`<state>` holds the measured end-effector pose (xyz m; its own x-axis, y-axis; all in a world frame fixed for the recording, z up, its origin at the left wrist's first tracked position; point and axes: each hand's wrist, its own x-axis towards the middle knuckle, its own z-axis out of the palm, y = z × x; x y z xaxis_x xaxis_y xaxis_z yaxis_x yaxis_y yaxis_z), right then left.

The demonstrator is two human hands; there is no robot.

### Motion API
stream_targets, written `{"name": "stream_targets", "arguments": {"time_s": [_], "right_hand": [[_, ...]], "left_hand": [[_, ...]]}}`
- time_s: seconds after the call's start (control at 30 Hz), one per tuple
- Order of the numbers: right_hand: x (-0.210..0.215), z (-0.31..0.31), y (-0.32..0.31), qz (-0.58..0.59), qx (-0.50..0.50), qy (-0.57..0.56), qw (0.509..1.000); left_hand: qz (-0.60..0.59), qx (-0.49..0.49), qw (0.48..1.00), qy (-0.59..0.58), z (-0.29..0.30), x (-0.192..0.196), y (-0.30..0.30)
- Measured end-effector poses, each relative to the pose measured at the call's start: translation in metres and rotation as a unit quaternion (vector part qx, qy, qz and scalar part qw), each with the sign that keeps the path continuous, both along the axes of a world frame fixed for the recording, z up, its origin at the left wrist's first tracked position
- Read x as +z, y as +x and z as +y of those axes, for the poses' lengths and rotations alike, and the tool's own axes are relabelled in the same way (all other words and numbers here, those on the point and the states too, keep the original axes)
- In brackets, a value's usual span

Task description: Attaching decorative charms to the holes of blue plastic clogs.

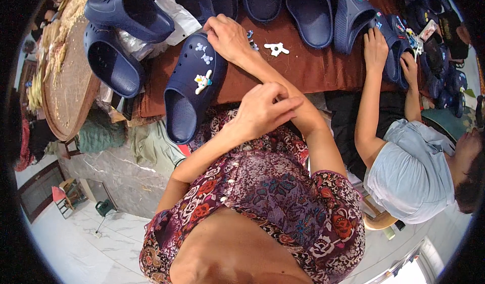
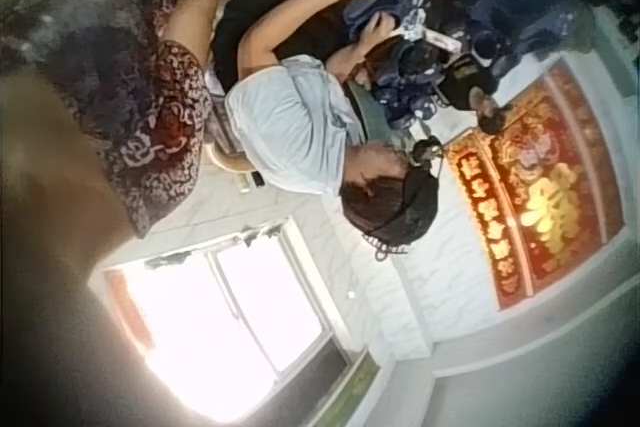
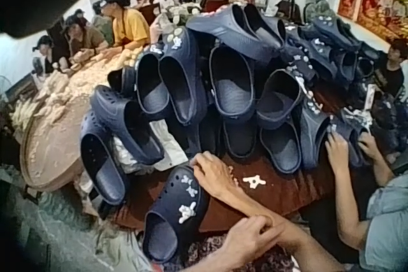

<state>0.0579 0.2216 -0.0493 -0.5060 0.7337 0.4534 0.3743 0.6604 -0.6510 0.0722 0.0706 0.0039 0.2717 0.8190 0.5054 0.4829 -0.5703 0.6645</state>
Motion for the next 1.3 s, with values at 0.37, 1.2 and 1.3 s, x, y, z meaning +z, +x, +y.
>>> {"name": "stream_targets", "arguments": {"time_s": [0.37, 1.2, 1.3], "right_hand": [[0.012, 0.006, 0.036, 0.013, -0.008, -0.093, 0.996], [-0.015, -0.002, 0.07, -0.167, -0.102, 0.034, 0.98], [-0.01, -0.001, 0.071, -0.144, -0.093, 0.008, 0.985]], "left_hand": [[-0.007, -0.009, 0.996, -0.086, -0.017, -0.022, -0.023], [-0.176, 0.376, 0.885, -0.21, -0.086, 0.012, -0.106], [-0.187, 0.381, 0.876, -0.229, -0.091, -0.002, -0.116]]}}
